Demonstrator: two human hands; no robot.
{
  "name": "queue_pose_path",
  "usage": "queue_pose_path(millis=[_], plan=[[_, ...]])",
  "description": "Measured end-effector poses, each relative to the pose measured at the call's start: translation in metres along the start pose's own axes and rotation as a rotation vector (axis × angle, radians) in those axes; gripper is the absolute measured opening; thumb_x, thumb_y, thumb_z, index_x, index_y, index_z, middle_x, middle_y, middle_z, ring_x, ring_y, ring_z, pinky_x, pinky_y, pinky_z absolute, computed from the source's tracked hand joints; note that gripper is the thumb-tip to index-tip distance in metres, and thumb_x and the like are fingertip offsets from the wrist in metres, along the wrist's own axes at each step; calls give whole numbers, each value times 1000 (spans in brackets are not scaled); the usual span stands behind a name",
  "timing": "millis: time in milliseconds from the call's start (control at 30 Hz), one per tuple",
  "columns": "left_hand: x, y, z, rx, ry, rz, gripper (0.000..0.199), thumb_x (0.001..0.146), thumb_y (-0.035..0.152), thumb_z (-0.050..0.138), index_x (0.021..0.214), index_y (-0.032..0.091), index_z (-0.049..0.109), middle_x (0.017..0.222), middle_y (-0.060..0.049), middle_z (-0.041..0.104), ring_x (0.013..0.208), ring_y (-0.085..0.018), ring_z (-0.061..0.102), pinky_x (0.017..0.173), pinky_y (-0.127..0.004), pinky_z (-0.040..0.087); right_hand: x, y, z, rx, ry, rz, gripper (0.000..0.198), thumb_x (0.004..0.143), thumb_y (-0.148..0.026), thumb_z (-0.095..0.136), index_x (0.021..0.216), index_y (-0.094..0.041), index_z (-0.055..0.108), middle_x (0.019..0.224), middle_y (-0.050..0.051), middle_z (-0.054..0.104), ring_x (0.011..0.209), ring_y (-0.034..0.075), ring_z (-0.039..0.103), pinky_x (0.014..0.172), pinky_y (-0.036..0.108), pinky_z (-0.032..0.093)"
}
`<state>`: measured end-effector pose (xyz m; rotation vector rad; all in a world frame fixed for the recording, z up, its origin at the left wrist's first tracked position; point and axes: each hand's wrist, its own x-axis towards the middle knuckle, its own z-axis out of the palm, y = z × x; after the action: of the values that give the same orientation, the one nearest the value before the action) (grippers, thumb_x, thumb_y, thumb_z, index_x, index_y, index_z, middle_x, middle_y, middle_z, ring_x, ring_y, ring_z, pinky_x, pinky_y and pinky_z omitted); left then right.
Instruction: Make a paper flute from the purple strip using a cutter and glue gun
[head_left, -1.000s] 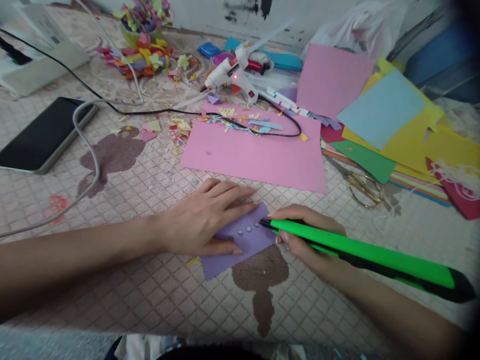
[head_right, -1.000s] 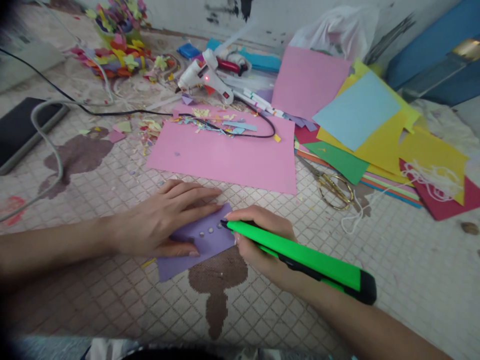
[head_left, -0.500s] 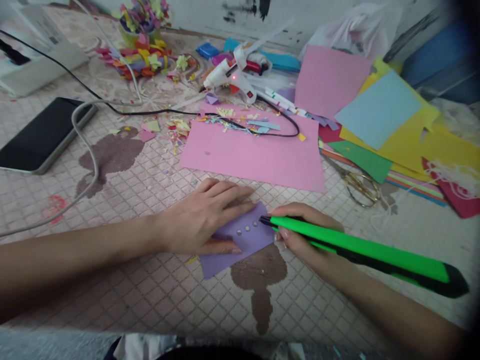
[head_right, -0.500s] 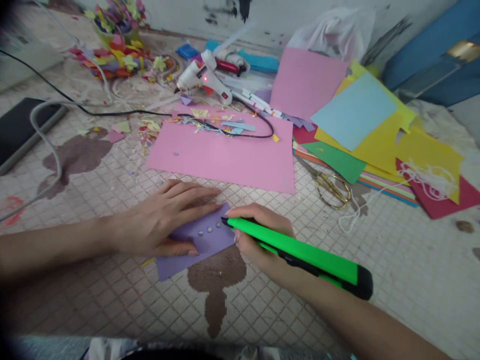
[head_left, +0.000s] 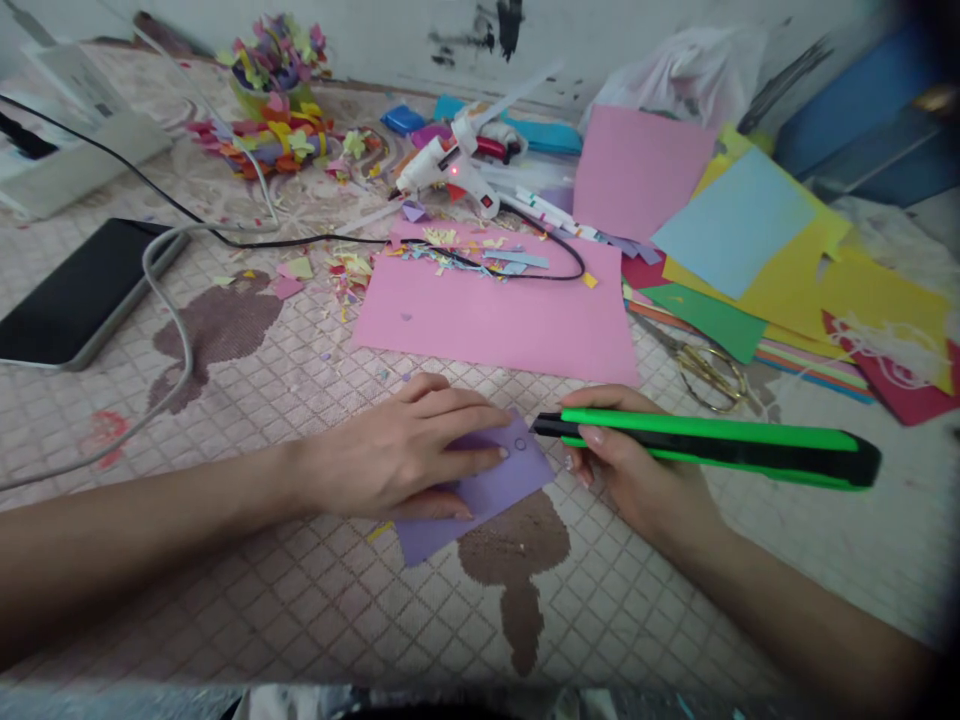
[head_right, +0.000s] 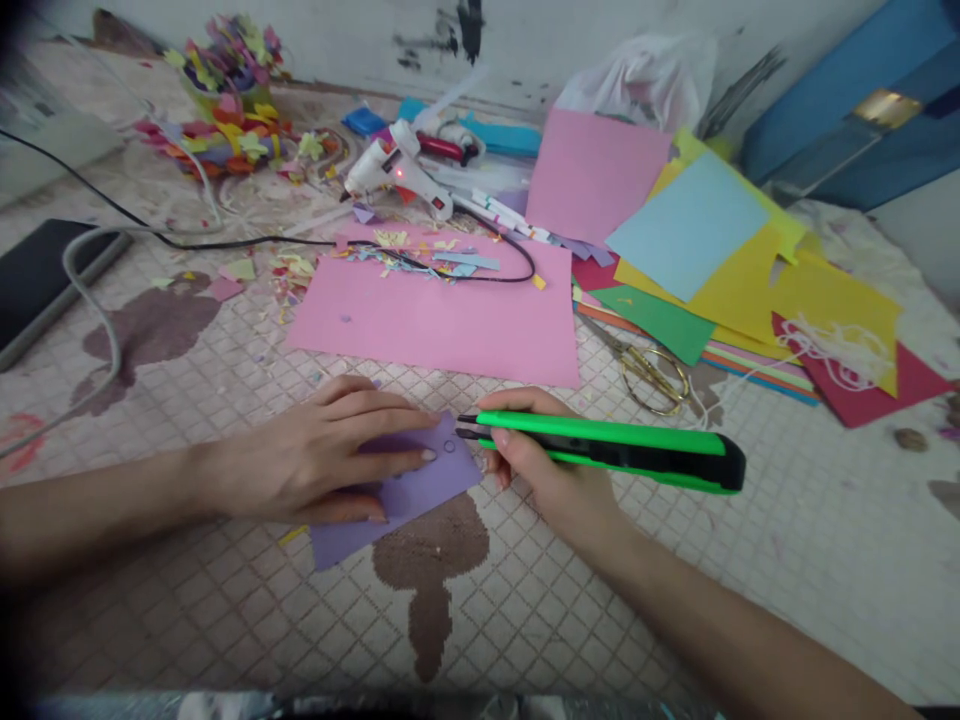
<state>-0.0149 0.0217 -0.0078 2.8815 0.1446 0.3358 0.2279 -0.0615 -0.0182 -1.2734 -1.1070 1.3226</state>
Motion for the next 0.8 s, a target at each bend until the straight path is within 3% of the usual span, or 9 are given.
queue_pose_path(millis=[267, 433, 633, 800], plan=[[0, 1, -2, -1, -45, 30, 37, 93, 37, 44, 125, 20, 53, 138, -9, 47, 123, -25, 44, 97, -41, 31, 1, -6, 2, 66, 52, -23, 15, 83, -21, 56, 96, -25, 61, 69, -1, 56, 58, 12, 53, 46, 24, 45], [0, -1, 0, -2, -48, -65, 51, 89, 47, 46, 130, 16, 49, 142, -14, 41, 124, -30, 41, 99, -46, 30, 1, -5, -1, 41, 51, -32, 15, 83, -21, 56, 96, -24, 62, 70, -1, 58, 58, 11, 53, 48, 22, 45], [0, 0, 1, -8, -26, -132, 64, 87, 52, 46, 135, 11, 41, 138, -17, 45, 121, -29, 42, 101, -45, 30, -1, -2, -3, -42, 42, -32, 16, 84, -24, 57, 99, -24, 61, 70, -1, 59, 59, 11, 53, 50, 23, 45], [2, -1, 0, -19, -42, -103, 54, 88, 49, 47, 132, 18, 47, 141, -15, 41, 123, -31, 42, 99, -48, 31, -1, -1, -3, -58, 30, -49, 16, 84, -26, 57, 99, -24, 60, 71, -1, 57, 60, 12, 54, 49, 24, 45]])
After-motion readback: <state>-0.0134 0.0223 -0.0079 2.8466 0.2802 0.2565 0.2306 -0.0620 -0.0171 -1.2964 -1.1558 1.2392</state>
